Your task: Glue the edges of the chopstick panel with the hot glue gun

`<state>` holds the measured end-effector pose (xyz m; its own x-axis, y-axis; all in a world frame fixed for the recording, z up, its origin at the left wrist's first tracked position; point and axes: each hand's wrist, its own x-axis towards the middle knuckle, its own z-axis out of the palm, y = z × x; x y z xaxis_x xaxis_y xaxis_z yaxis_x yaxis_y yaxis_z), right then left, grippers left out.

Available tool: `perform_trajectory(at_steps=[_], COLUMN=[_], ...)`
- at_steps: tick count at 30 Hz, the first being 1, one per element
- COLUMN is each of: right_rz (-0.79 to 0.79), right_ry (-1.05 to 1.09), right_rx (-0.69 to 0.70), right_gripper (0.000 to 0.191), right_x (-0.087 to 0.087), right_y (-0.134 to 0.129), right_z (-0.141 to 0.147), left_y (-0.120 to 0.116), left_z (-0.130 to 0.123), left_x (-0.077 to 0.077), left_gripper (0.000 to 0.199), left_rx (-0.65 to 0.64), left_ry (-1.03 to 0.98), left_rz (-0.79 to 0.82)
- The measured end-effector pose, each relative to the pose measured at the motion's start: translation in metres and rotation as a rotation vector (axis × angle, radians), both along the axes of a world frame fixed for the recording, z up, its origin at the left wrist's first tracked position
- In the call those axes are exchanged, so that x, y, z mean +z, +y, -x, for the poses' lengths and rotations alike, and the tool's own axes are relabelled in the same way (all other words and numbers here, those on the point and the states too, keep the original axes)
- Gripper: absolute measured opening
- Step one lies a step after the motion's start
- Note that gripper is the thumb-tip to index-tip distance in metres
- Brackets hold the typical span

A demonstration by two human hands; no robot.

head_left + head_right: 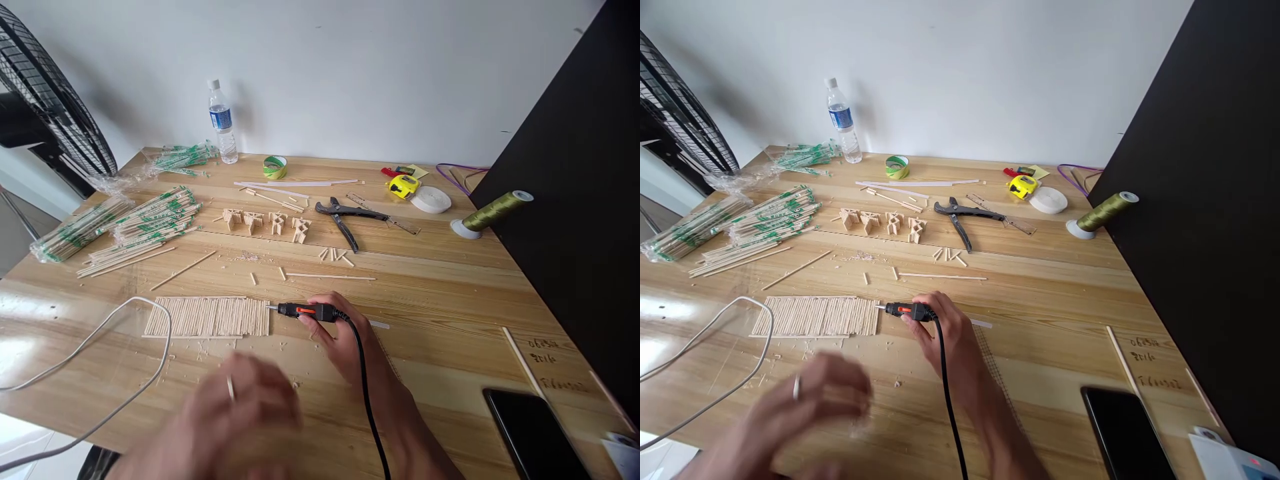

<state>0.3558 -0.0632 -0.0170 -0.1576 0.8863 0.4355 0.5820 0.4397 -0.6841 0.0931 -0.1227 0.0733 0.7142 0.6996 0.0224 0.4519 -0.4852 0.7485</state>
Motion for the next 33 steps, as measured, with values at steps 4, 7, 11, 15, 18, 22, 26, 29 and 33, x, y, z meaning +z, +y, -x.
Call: perform_trajectory(at_steps=[4, 7, 11, 15, 18, 22, 26, 29, 33], right_rz=[-0.032, -0.028, 0.024, 0.081, 0.135, 0.183, 0.193, 0.207, 0.242], right_ry=[-0.026, -0.003, 0.011, 0.01, 0.001, -0.013, -0.035, -0.048, -0.05], right_rx=[-0.004, -0.029, -0.034, -0.001, 0.008, 0.023, 0.048, 0.057, 0.086], right_gripper=[0.008, 0.006, 0.006, 0.006, 0.004, 0.006, 0.007, 0.007, 0.008], right_x=[-0.004, -0.006, -0.003, 0.002, 0.005, 0.011, 0.017, 0.02, 0.024], right_y=[0.0, -0.002, -0.003, -0.002, -0.003, -0.005, -0.006, -0.006, -0.007], right_z=[0.003, 0.005, 0.007, 0.005, 0.003, 0.001, 0.001, 0.0, -0.002], left_y=[0.053, 0.075, 0.077, 0.075, 0.075, 0.076, 0.075, 0.076, 0.076], left_z=[0.011, 0.019, 0.019, 0.015, 0.014, 0.014, 0.014, 0.014, 0.015], left_x=[-0.042, -0.071, -0.083, -0.082, -0.082, -0.083, -0.082, -0.082, -0.081], left_gripper=[0.06, 0.068, 0.058, 0.053, 0.052, 0.051, 0.051, 0.051, 0.052], left_rx=[0.27, 0.263, 0.297, 0.306, 0.31, 0.311, 0.309, 0.305, 0.306], left_ry=[0.146, 0.211, 0.239, 0.26, 0.266, 0.274, 0.277, 0.282, 0.268], left_rz=[-0.315, -0.352, -0.359, -0.365, -0.367, -0.36, -0.353, -0.345, -0.35])
